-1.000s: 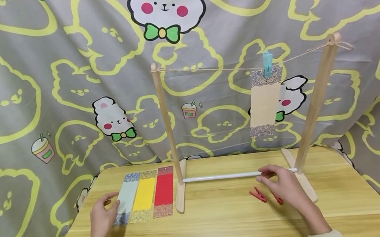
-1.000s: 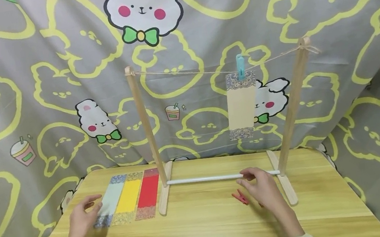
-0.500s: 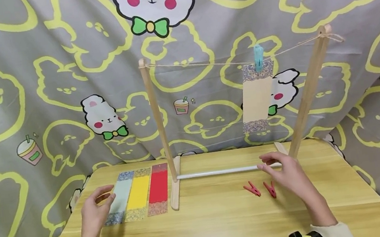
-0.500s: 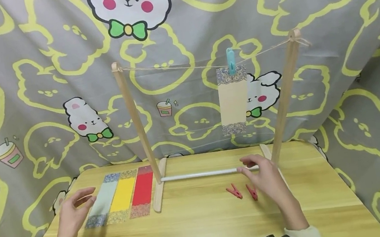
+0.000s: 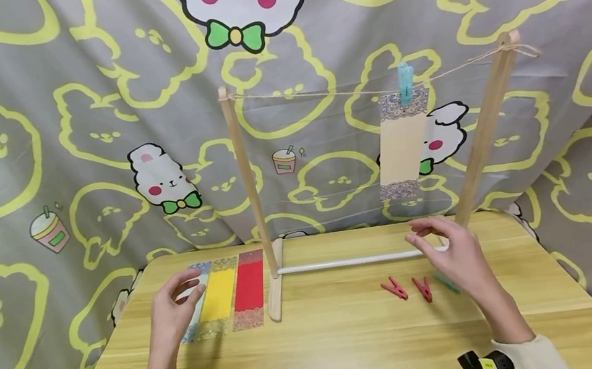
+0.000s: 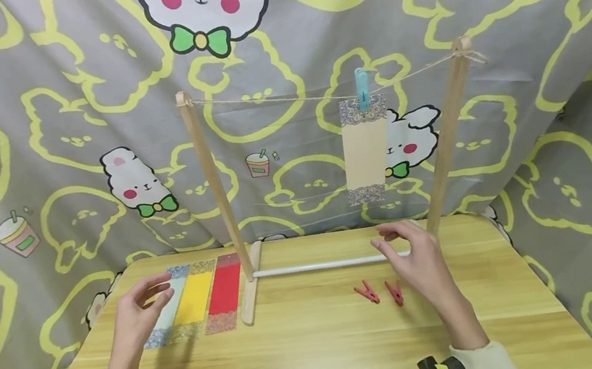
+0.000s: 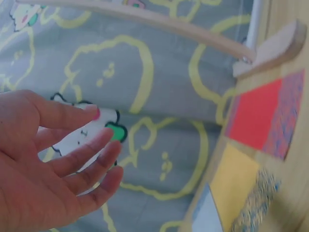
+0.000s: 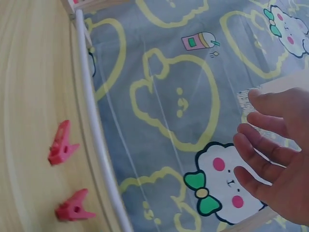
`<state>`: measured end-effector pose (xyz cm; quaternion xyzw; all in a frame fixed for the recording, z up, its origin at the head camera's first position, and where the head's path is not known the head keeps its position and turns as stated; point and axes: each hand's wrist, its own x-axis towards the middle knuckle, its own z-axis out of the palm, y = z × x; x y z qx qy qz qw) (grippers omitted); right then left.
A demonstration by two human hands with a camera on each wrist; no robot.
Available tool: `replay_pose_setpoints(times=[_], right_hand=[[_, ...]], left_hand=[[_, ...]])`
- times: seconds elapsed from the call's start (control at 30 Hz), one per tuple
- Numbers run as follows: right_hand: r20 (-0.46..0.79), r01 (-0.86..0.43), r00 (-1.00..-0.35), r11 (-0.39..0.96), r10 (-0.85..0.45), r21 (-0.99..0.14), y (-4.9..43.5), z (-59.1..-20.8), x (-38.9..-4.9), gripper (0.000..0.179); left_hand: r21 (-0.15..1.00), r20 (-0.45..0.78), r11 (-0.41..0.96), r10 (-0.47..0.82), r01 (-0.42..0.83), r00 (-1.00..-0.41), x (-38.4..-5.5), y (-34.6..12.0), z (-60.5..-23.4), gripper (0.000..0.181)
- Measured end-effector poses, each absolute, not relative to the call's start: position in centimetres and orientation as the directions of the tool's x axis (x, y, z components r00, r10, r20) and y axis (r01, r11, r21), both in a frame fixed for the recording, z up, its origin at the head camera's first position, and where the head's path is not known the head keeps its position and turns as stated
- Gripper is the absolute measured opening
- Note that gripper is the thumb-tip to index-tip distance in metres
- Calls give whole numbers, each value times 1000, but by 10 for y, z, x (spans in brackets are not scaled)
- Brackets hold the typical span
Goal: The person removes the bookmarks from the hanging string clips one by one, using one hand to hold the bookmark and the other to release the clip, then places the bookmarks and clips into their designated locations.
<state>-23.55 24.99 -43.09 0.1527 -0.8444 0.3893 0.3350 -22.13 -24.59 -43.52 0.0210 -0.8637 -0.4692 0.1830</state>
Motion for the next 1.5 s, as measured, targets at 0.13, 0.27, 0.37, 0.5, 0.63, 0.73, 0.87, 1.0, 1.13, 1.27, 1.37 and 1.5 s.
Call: replay_pose_setpoints(times=[0.13, 0.27, 0.37, 0.5, 0.63, 0.73, 0.87, 1.0, 1.13, 1.27, 1.37, 1.5], right_hand=[[684, -527, -730, 640, -2, -560, 252, -422, -233, 22], [688, -535, -726, 638, -12, -554, 256, -417, -228, 22], [697, -548, -716, 639, -26, -539, 258, -413, -225, 22], [718, -570, -694, 645, -48, -508, 259, -405, -224, 22], [739, -596, -670, 644, -69, -480, 260, -394, -224, 22], [750, -608, -658, 639, -72, -472, 262, -389, -224, 24], [761, -624, -645, 620, -67, -475, 264, -385, -223, 29], [781, -652, -622, 586, -50, -481, 267, -383, -222, 36], [796, -662, -605, 572, -28, -484, 270, -377, -221, 40], [824, -676, -567, 582, -18, -452, 271, -370, -221, 42], [851, -688, -525, 598, -19, -411, 272, -363, -221, 43], [879, -696, -477, 623, -27, -358, 270, -350, -220, 42]], left_hand=[[820, 326, 539, -161, 194, -932, -218, -238, -429, 29], [822, 350, 514, -120, 244, -929, -214, -229, -422, 29], [813, 371, 514, -97, 272, -924, -212, -223, -418, 28], [776, 433, 534, -63, 336, -899, -211, -211, -411, 29], [741, 496, 533, -26, 408, -868, -213, -194, -405, 29], [739, 505, 519, -5, 430, -863, -215, -182, -403, 29], [758, 501, 465, 34, 457, -865, -219, -166, -402, 30], [776, 501, 402, 78, 487, -862, -224, -151, -398, 32], [787, 507, 356, 92, 504, -857, -230, -136, -393, 31], [788, 545, 280, 96, 548, -833, -236, -120, -389, 29], [783, 572, 233, 98, 577, -815, -239, -109, -387, 28], [779, 588, 194, 101, 596, -802, -242, -94, -385, 27]])
